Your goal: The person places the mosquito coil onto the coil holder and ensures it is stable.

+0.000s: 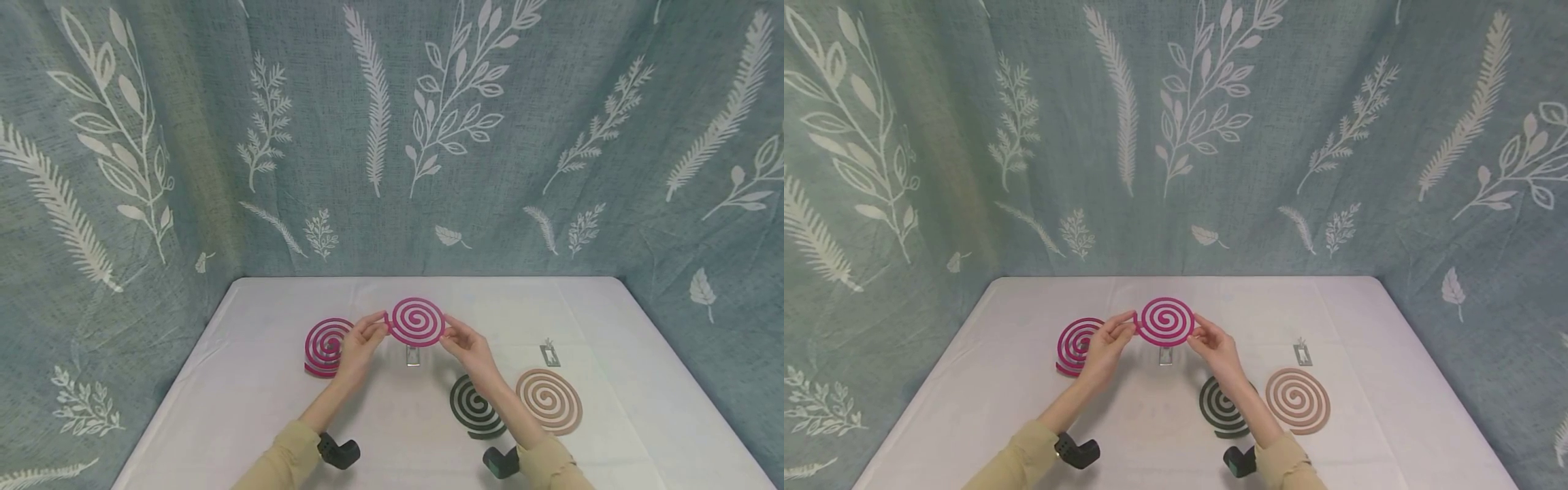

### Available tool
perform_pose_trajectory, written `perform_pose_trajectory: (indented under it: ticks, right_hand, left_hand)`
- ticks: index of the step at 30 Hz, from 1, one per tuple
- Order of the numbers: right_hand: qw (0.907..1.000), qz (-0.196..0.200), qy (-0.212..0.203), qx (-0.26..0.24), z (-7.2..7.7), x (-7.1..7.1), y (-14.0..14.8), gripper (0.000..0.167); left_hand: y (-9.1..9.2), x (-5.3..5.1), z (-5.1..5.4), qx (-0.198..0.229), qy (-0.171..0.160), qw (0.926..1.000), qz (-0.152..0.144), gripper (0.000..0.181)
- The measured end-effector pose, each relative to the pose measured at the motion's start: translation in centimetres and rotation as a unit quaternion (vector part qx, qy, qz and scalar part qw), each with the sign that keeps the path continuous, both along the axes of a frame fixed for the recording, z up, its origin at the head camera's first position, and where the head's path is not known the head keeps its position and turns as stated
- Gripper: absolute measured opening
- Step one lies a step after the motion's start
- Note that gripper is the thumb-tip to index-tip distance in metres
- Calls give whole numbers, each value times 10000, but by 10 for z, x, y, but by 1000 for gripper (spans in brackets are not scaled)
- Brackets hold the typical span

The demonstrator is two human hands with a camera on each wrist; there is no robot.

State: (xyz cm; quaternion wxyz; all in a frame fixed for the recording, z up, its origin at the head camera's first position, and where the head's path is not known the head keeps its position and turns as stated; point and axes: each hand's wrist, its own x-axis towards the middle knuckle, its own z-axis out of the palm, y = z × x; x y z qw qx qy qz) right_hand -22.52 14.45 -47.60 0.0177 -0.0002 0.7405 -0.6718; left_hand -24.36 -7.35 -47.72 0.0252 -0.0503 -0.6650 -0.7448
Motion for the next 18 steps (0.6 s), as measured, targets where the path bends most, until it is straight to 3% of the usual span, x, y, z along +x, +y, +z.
perform_pose_trajectory:
  ticks: [18]
  right_hand:
    - [9996, -24, -231, 184, -24, -5, 0, 50]
  left_hand:
    - [13, -1, -26, 73, -549, 9978, 359, 36]
